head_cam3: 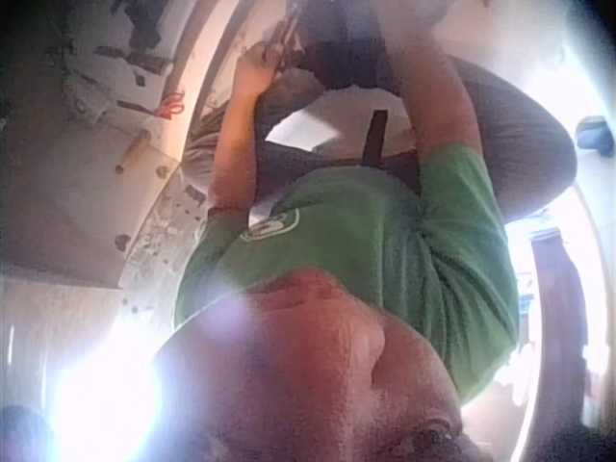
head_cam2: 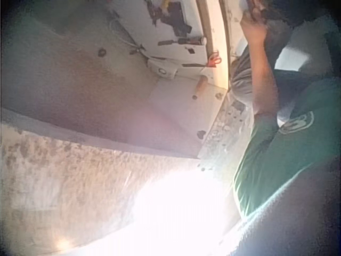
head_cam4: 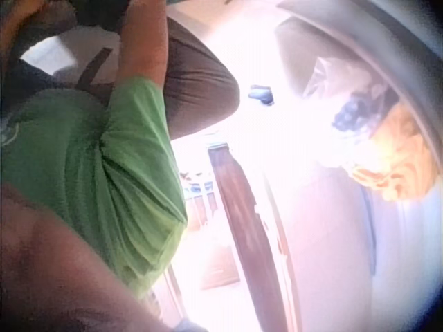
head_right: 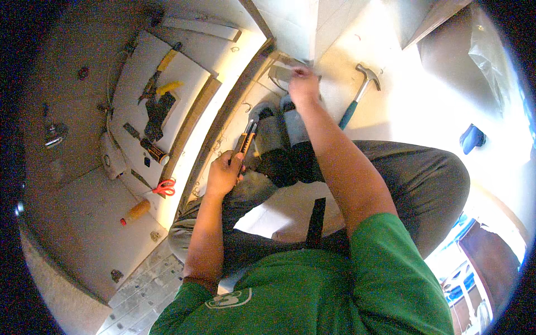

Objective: The person installs a curved wooden trim piece along the edge of a bathroom vanity. They apply glue to the cabinet edge, position the trim, and use a hammer to secure it in place.

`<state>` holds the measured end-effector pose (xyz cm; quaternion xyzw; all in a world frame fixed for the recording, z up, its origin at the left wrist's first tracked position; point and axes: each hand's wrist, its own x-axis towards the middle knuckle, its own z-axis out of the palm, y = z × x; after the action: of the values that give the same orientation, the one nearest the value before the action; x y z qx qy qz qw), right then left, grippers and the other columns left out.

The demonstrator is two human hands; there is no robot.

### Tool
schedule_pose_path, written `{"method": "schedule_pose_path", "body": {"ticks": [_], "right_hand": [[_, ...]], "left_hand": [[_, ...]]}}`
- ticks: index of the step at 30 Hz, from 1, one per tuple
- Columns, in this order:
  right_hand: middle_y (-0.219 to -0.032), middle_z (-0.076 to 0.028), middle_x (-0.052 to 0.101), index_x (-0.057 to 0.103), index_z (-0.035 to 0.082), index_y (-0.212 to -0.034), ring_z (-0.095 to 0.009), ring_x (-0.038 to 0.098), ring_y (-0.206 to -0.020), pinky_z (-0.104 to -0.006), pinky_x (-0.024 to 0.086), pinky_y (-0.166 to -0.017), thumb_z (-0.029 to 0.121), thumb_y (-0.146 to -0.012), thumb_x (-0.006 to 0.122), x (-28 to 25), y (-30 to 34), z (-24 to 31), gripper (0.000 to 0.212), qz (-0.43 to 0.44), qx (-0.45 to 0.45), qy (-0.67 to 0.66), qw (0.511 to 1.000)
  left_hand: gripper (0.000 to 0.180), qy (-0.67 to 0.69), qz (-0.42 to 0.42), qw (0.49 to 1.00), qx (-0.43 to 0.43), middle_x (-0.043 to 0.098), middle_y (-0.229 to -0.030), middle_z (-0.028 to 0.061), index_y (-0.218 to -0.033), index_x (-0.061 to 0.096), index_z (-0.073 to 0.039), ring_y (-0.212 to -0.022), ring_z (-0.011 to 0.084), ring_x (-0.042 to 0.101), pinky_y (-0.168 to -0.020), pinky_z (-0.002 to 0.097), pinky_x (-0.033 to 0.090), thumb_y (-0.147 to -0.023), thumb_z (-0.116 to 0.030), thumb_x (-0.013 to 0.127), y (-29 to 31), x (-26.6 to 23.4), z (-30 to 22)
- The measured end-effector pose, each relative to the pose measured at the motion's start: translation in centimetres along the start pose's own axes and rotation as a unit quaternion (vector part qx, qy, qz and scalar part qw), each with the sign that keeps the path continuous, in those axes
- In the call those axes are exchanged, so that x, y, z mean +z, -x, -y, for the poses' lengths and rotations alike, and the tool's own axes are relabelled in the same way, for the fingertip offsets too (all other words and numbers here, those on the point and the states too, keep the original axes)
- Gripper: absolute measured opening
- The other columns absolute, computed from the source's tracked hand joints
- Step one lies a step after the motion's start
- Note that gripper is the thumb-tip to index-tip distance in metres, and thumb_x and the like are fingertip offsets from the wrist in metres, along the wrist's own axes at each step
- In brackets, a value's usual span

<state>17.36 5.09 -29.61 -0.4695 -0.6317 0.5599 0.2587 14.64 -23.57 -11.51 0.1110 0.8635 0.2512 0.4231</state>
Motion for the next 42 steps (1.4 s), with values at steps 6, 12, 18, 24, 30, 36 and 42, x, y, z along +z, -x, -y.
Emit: {"method": "schedule_pose_path", "body": {"ticks": [6, 12, 18, 24, 30, 36, 42], "right_hand": [[-0.120, -0.004, 0.063, 0.058, 0.008, -0.129, -0.015, 0.060, -0.099, -0.0314, 0.051, -0.078, 0.014, -0.098, 0.054, 3.3, 1.8, 7.7, 0.031, 0.070, 0.132, -0.201, 0.968], [-0.134, -0.009, 0.056, 0.050, 0.008, -0.135, -0.022, 0.058, -0.108, -0.0395, 0.053, -0.090, 0.016, -0.100, 0.053, 3.1, 2.2, 11.3, 0.036, 0.051, 0.194, -0.351, 0.915], [-0.118, -0.012, 0.060, 0.055, 0.006, -0.119, -0.028, 0.060, -0.101, -0.0449, 0.054, -0.089, 0.021, -0.097, 0.058, 3.8, -0.2, 11.2, 0.027, 0.052, 0.248, -0.438, 0.862], [-0.115, -0.015, 0.060, 0.054, 0.003, -0.124, -0.031, 0.060, -0.101, -0.0448, 0.051, -0.093, 0.020, -0.097, 0.053, 4.0, -0.6, 10.5, 0.031, 0.040, 0.308, -0.386, 0.869], [-0.116, -0.016, 0.062, 0.054, 0.003, -0.126, -0.030, 0.060, -0.105, -0.0419, 0.050, -0.092, 0.026, -0.097, 0.053, 0.8, 3.0, 10.0, 0.037, 0.131, 0.294, -0.265, 0.909], [-0.098, -0.007, 0.067, 0.062, 0.007, -0.115, -0.018, 0.064, -0.086, -0.0323, 0.053, -0.074, 0.031, -0.094, 0.064, -4.4, 7.6, 14.0, 0.032, 0.323, 0.204, -0.089, 0.920], [-0.095, -0.003, 0.065, 0.063, 0.004, -0.115, -0.011, 0.061, -0.082, -0.0250, 0.050, -0.071, 0.029, -0.097, 0.061, -14.0, 12.7, 19.8, 0.031, 0.410, 0.066, 0.106, 0.904]], "left_hand": [[0.035, 0.036, -0.022, 0.999, -0.016, 0.066, -0.069, 0.0062, -0.092, 0.063, -0.002, -0.052, 0.0125, 0.062, -0.046, 0.0281, 0.046, -0.099, -0.036, 0.057, -0.7, -0.3, 0.9], [0.037, 0.057, -0.011, 0.998, -0.025, 0.066, -0.070, 0.0058, -0.092, 0.063, -0.002, -0.052, 0.0104, 0.061, -0.046, 0.0267, 0.046, -0.099, -0.038, 0.057, -1.0, -0.2, 1.1], [0.035, -0.148, -0.120, 0.981, 0.037, 0.069, -0.077, 0.0175, -0.100, 0.065, -0.003, -0.074, 0.0383, 0.069, -0.067, 0.0443, 0.054, -0.096, -0.037, 0.058, -1.7, 0.1, 2.3], [0.038, -0.139, -0.160, 0.977, -0.009, 0.067, -0.107, 0.0224, -0.111, 0.057, -0.008, -0.099, 0.0420, 0.064, -0.083, 0.0505, 0.051, -0.090, -0.039, 0.064, -3.0, -0.3, 4.7], [0.061, -0.274, -0.092, 0.954, -0.084, 0.056, -0.131, 0.0148, -0.134, 0.051, -0.012, -0.124, 0.0334, 0.051, -0.100, 0.0514, 0.041, -0.085, -0.045, 0.066, -3.7, 0.7, 7.0], [0.056, -0.272, -0.122, 0.950, -0.097, 0.056, -0.131, 0.0124, -0.127, 0.058, -0.017, -0.124, 0.0329, 0.050, -0.099, 0.0562, 0.041, -0.082, -0.050, 0.065, -4.8, 1.7, 8.9], [0.040, -0.155, -0.076, 0.983, -0.056, 0.062, -0.123, 0.0201, -0.121, 0.064, -0.013, -0.109, 0.0370, 0.062, -0.097, 0.0527, 0.047, -0.087, -0.034, 0.059, -3.0, -1.5, 7.1]]}}
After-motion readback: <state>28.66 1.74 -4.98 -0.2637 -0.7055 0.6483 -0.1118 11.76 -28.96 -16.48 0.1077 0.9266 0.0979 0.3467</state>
